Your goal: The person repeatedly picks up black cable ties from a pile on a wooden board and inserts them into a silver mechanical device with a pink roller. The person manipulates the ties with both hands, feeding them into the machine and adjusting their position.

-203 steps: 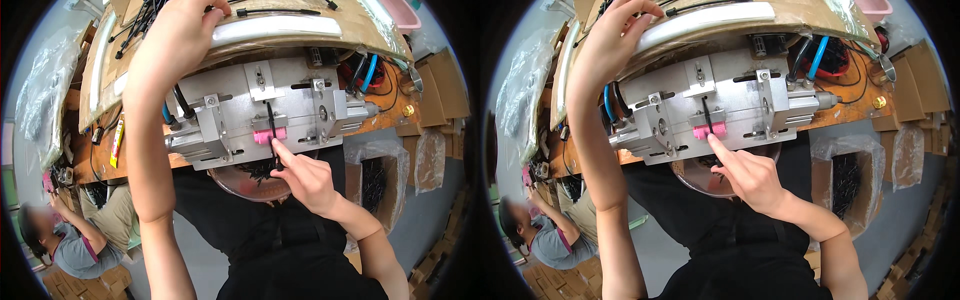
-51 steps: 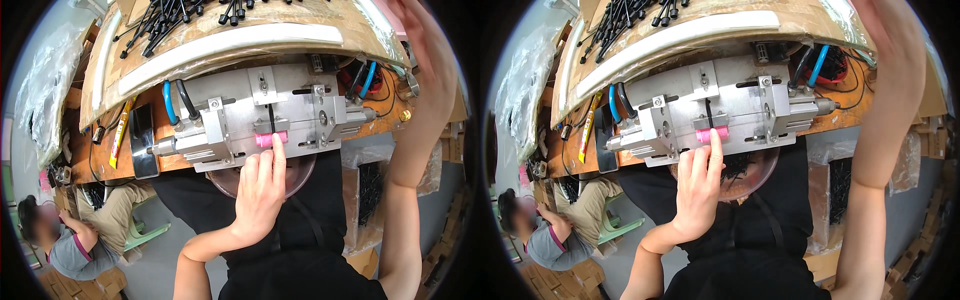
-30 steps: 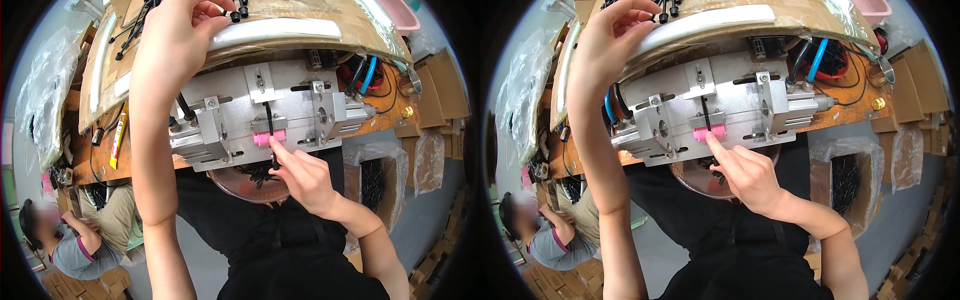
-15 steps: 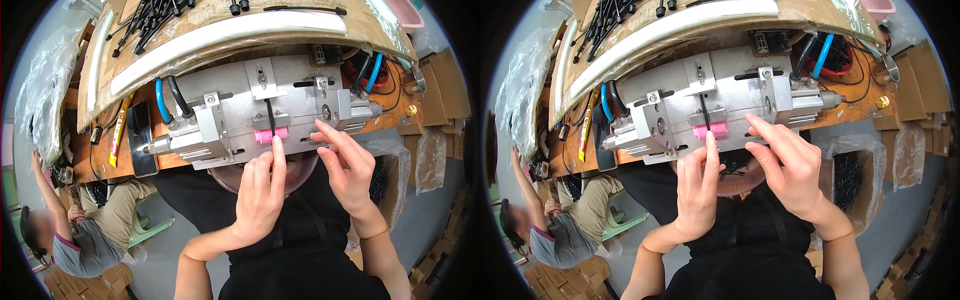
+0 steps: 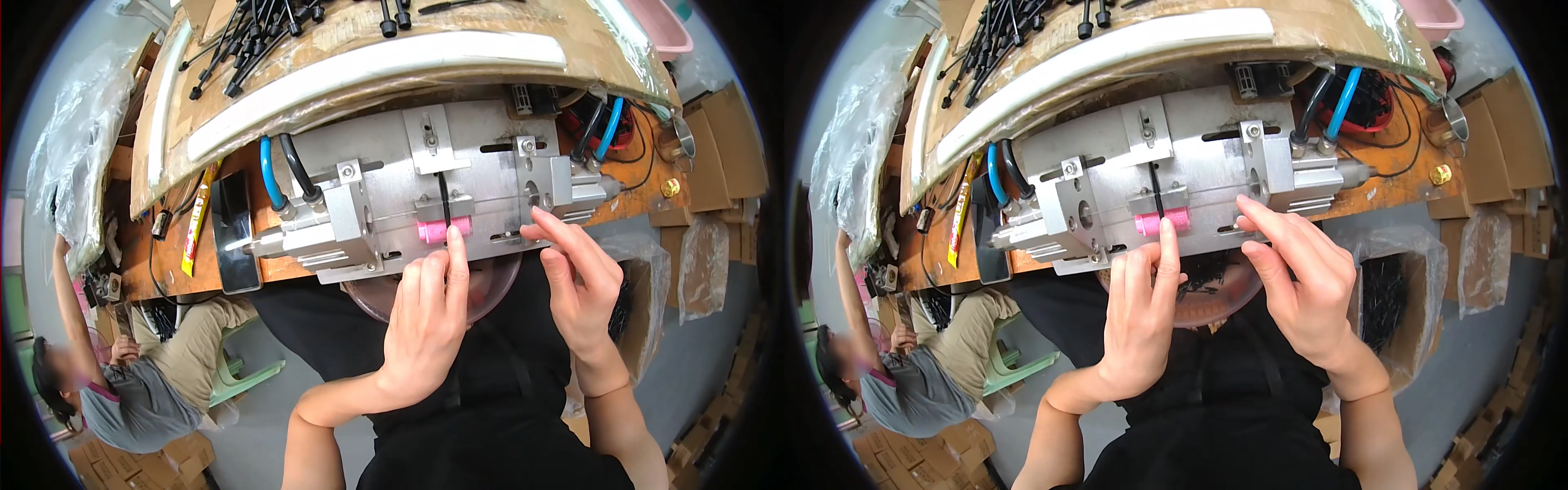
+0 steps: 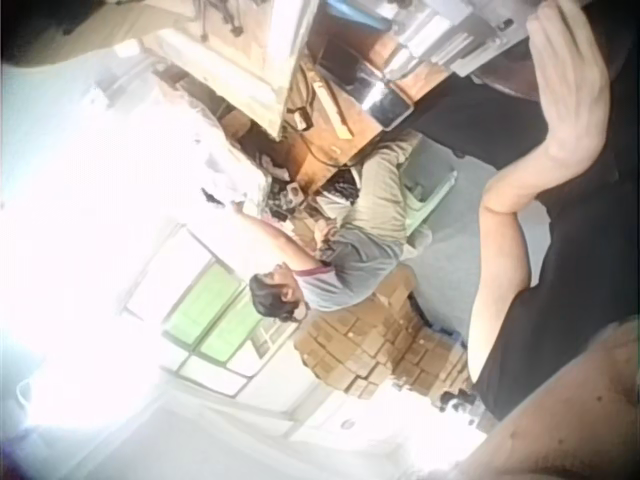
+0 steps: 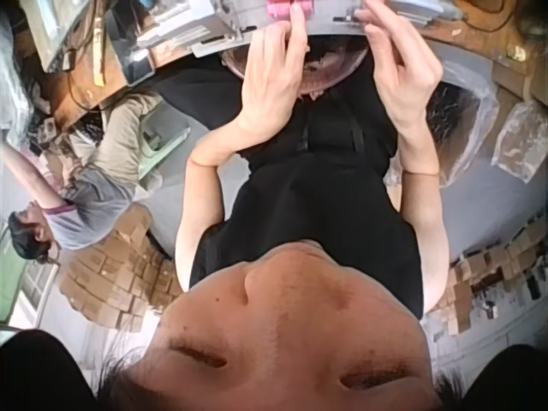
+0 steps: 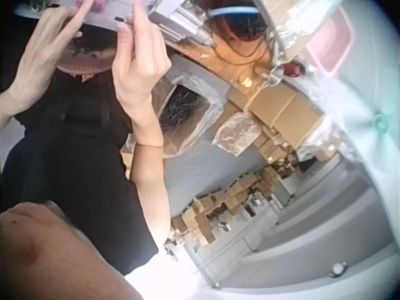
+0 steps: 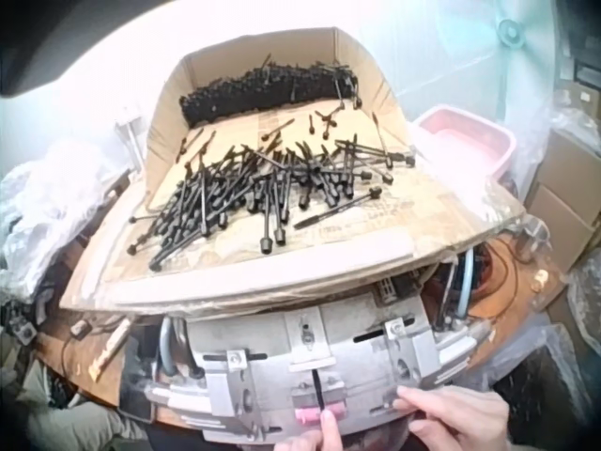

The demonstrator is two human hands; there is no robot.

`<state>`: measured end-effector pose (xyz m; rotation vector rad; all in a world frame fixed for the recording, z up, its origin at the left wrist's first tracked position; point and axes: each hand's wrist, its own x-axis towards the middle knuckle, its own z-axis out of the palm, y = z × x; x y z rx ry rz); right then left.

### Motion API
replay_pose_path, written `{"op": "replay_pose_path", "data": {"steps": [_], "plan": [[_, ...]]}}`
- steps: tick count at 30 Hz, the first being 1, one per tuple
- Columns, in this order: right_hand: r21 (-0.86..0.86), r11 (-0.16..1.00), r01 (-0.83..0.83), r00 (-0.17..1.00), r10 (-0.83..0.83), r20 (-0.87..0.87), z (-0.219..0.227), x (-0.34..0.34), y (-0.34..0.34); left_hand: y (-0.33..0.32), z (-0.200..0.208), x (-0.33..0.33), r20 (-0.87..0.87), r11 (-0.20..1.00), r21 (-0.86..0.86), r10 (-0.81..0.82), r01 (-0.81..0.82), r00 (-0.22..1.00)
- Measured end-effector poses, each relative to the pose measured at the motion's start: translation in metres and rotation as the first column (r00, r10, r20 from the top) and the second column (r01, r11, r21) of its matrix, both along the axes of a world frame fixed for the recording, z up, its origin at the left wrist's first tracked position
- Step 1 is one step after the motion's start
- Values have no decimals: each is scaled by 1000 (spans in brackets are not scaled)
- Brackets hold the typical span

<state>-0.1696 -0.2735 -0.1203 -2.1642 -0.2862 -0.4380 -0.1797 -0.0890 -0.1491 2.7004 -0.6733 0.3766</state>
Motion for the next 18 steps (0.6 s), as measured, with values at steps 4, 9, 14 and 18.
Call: {"op": "replay_pose_path", "data": {"steps": [4,9,14,18], "plan": [[-86,996,-18,988,31,151,11,11,-5,5,13,5,-35,998,-52,-35,33,999],[-280,953,116,901,17,434,58,74,-18,11,78,84,296,967,-229,-38,110,954],[-570,802,182,858,154,490,82,191,-35,31,120,194,52,990,-103,-94,99,994],[-631,775,37,963,141,231,92,199,-19,52,125,183,-71,975,-201,-115,99,991]]}}
